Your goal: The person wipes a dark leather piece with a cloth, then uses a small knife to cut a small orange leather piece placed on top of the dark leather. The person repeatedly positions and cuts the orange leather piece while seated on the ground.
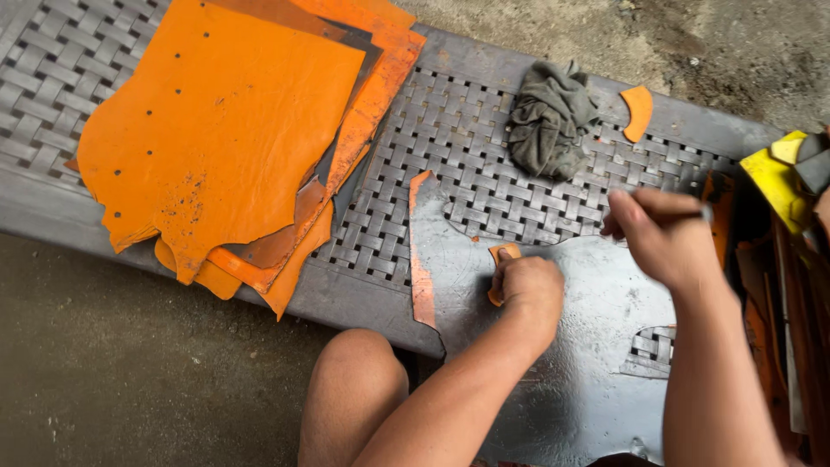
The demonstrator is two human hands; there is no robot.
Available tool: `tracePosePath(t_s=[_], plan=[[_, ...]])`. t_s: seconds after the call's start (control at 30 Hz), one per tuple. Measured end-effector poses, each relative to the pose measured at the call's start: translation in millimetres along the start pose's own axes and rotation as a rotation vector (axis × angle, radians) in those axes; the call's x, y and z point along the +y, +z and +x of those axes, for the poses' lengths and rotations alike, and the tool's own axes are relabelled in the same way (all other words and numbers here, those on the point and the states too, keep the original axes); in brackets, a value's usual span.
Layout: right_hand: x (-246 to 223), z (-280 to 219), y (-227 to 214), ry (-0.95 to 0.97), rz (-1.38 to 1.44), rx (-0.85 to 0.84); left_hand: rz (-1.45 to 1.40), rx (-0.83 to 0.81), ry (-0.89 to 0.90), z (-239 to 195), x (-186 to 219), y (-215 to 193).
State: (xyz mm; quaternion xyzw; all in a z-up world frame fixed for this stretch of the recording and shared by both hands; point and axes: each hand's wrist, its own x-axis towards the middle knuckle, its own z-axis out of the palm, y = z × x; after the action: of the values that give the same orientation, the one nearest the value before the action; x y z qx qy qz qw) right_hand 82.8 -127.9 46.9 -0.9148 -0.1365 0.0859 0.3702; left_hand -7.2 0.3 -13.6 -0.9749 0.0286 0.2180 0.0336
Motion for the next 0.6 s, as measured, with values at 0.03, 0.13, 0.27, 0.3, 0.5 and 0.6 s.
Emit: tracePosePath(t_s=[0.03, 0.13, 0.27, 0.3, 0.5, 0.6], plan=[[11, -21, 2, 0.013, 0.015, 0.05, 0.014, 0.041, -0.007, -5, -1, 2], [44, -77, 29, 0.083, 0.127, 0.141, -0.012, -0.066, 0.06, -33, -4, 15], [82, -136, 75, 0.138, 0.404, 0.348, 0.109, 0.045, 0.023, -86, -3, 47], [88, -143, 83, 0.185, 0.4, 0.402, 0.028, 0.141, -0.004, -98, -6, 54], [97, -142, 102, 0.183, 0.447, 0.522, -0.367, 0.389, -0.121, -123, -41, 77], [89, -143, 103, 0.108, 0.373, 0.568, -0.407, 0.294, -0.145, -119, -51, 71]])
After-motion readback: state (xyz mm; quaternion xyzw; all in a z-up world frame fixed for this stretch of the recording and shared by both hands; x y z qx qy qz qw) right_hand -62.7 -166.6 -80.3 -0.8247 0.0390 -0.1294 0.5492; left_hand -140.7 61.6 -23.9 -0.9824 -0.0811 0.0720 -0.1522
